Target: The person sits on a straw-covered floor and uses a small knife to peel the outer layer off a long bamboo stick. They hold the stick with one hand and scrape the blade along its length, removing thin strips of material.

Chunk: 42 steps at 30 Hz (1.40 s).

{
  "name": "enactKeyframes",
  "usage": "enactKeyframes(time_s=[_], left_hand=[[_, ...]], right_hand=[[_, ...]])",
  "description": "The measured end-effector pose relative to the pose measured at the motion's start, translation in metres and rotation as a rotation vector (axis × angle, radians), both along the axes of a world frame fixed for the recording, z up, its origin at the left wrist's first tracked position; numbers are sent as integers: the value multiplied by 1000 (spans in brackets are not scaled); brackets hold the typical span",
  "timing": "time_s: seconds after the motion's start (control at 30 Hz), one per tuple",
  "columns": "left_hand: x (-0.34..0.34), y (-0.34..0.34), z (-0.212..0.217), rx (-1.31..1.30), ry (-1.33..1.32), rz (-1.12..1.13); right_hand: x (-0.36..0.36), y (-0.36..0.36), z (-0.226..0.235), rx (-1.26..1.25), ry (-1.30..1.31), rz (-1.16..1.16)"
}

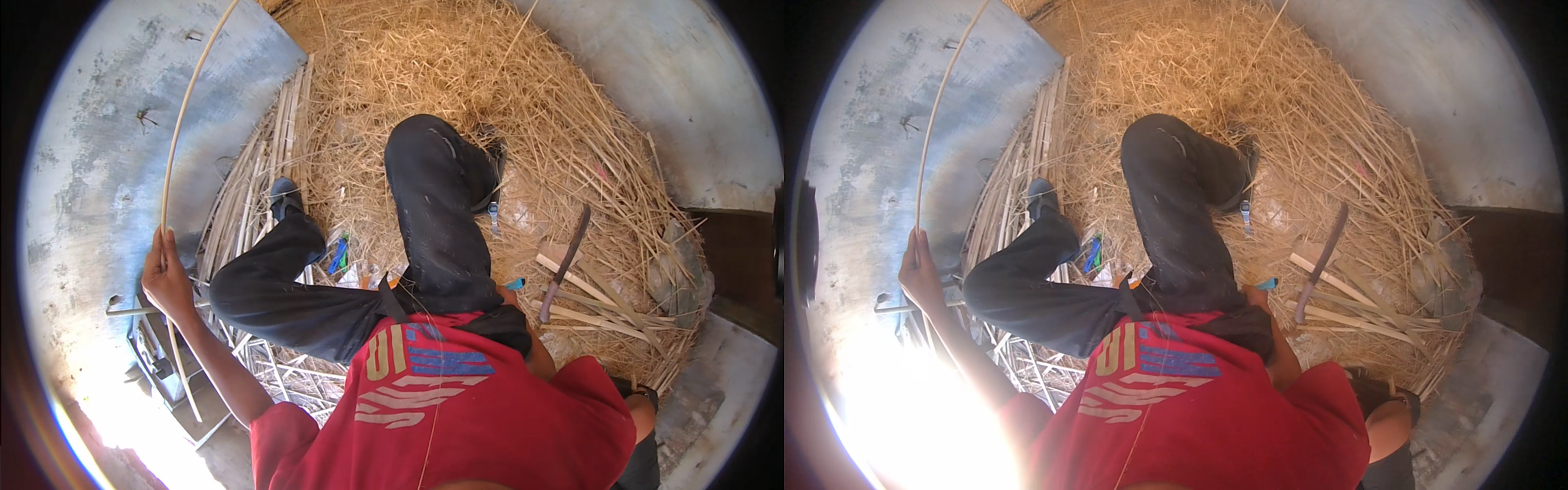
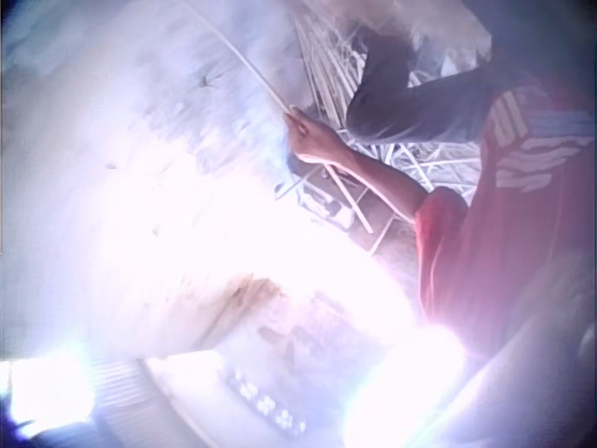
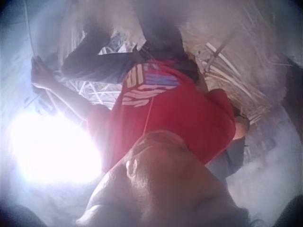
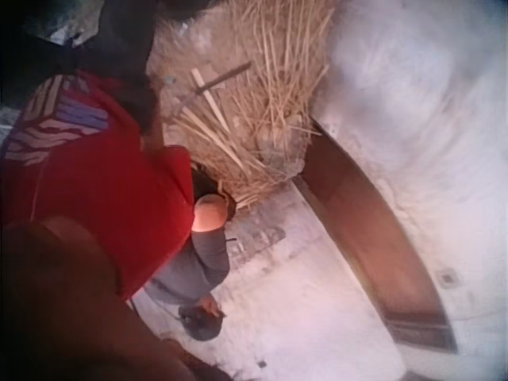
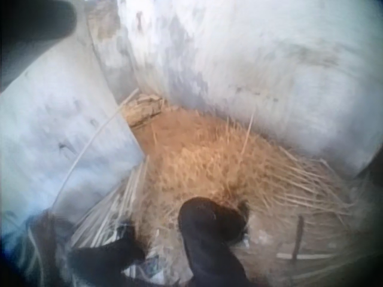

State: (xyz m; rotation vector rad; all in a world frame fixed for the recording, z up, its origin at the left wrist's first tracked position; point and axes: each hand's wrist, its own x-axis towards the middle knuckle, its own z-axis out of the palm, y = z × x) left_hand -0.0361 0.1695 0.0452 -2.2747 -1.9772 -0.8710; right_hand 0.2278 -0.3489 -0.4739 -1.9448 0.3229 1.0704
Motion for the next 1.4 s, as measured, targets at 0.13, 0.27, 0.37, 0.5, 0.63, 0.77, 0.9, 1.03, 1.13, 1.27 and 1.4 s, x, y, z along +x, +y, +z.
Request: enactKeyframes(time_s=[0.13, 0.27, 0.37, 0.5, 0.63, 0.77, 0.9, 1.03, 1.13, 1.27, 1.4], left_hand=[[8, 13, -15, 30, 39, 0], [35, 23, -27, 33, 103, -17], [44, 40, -36, 207, 193, -252], [49, 54, -34, 490, 372, -627], [64, 64, -15, 550, 358, -829], [82, 77, 11, 652, 304, -1009], [81, 91, 46, 664, 380, -1006], [109, 87, 69, 969, 315, -657], [108, 82, 38, 674, -480, -613], [149, 14, 11, -297, -1051, -955], [189, -48, -6, -830, -1028, -1040]], right_hand=[[24, -17, 26, 137, -55, 260], [44, -3, 79, 175, 136, -248], [75, 32, 127, -116, -637, 144], [139, 150, 248, 282, -897, 104], [128, 283, 424, 614, -1116, 356], [113, 377, 498, 714, -1307, 850], [86, 423, 522, 566, -852, 1452], [77, 427, 526, 753, -745, 1324], [76, 442, 538, 1041, -484, 1047], [65, 458, 570, 1083, -326, 842], [63, 471, 573, 1151, -377, 649]])
